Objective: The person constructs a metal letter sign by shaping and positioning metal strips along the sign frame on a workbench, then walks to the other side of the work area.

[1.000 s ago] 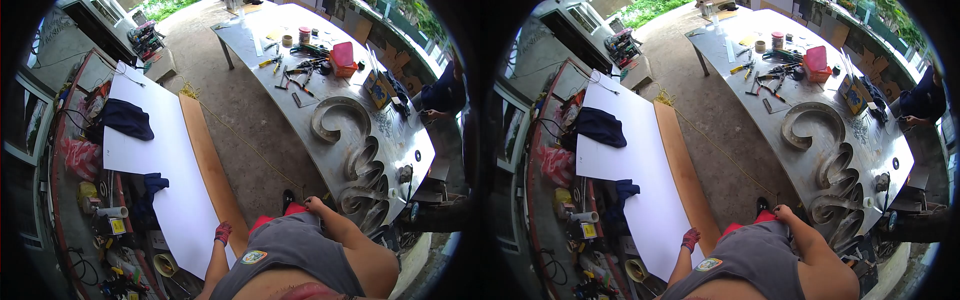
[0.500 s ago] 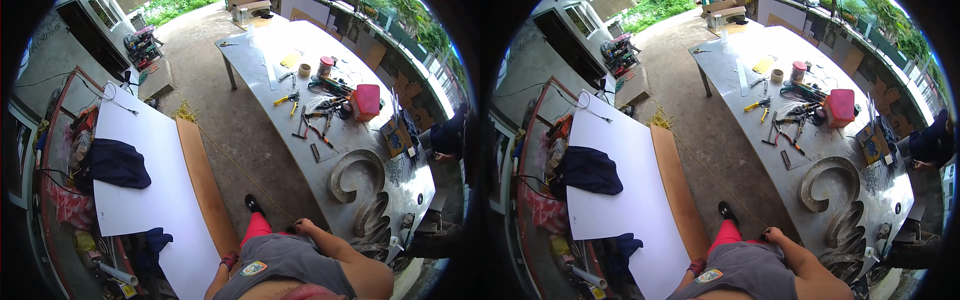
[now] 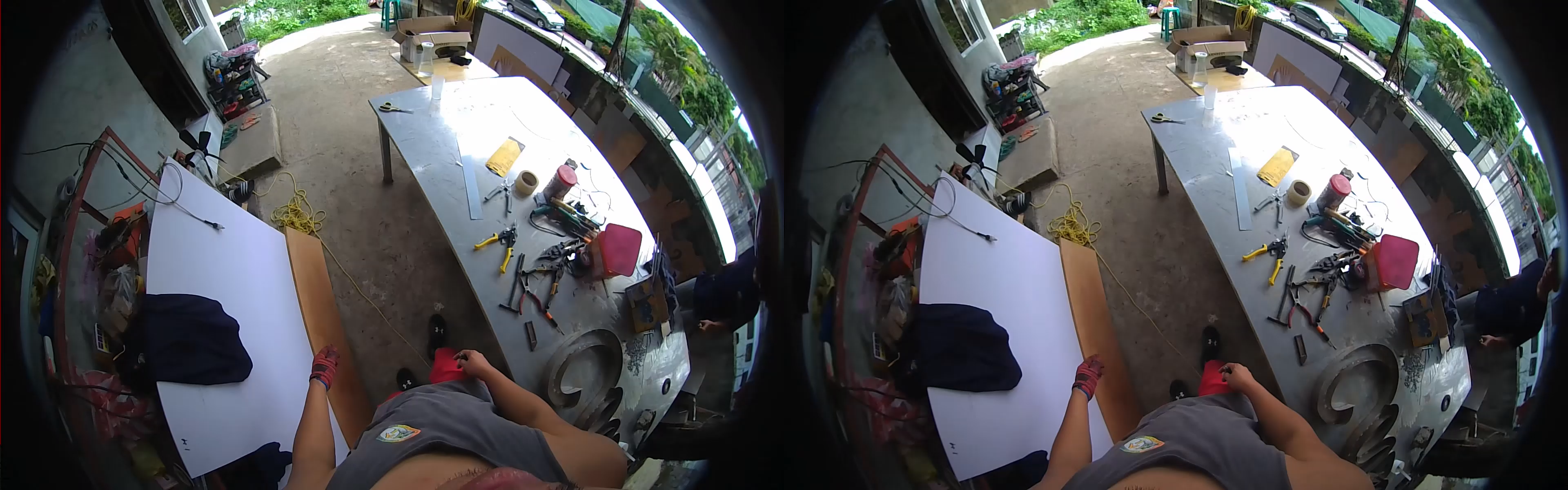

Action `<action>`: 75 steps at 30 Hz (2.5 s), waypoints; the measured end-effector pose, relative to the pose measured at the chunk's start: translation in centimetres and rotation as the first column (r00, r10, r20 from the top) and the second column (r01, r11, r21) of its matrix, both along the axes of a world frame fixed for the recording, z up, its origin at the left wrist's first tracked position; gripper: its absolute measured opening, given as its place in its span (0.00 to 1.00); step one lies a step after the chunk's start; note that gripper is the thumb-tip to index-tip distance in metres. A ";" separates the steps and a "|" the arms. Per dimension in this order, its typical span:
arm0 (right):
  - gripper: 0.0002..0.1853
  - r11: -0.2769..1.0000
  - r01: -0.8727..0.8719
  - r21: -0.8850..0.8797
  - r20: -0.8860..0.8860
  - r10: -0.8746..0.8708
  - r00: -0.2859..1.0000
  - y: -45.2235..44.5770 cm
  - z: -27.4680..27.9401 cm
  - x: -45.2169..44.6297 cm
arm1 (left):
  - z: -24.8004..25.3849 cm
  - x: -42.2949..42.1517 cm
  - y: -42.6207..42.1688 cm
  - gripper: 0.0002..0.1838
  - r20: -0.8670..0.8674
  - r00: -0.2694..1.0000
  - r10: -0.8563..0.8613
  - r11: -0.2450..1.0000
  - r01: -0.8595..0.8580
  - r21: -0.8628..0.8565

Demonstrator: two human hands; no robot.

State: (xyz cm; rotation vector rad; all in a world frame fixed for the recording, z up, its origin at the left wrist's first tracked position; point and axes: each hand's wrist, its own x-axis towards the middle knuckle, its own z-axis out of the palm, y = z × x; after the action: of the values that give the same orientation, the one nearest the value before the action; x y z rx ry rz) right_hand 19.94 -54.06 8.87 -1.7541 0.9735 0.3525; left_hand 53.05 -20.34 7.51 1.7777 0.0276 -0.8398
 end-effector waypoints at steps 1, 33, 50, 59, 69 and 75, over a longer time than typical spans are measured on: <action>0.13 0.998 -0.061 -0.031 -0.021 0.061 0.998 -0.8 -0.2 1.4 | -0.6 0.6 -1.0 0.17 -0.004 1.000 0.005 1.000 -0.005 0.001; 0.07 0.869 0.083 -0.489 0.593 0.261 0.762 -39.0 23.4 73.4 | 10.0 59.6 -33.7 0.19 0.207 0.872 0.443 0.856 -0.342 -0.389; 0.06 0.656 0.599 -0.460 0.079 0.702 -0.708 -37.4 65.2 74.4 | 65.4 55.4 -49.2 0.31 0.816 -0.445 0.370 0.480 0.843 0.242; 0.07 0.781 0.436 -0.447 0.143 0.543 -0.828 -43.9 63.5 80.4 | 66.0 56.6 -52.6 0.32 0.755 -0.586 0.294 0.647 0.704 0.294; 0.09 0.873 0.234 -0.429 0.212 0.349 -0.913 -51.5 61.3 87.8 | 66.8 57.1 -58.2 0.33 0.654 -0.740 0.156 0.796 0.486 0.359; 0.10 0.924 0.110 -0.366 0.296 0.227 -0.928 -55.0 59.5 92.7 | 67.3 59.9 -61.0 0.34 0.542 -0.835 0.089 0.862 0.338 0.378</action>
State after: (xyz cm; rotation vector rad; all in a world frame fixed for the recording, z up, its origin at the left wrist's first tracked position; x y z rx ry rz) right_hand 112.63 -109.11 68.36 -0.9720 -1.4040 -1.5933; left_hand 112.98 -81.36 74.82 1.3344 -2.0871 1.3516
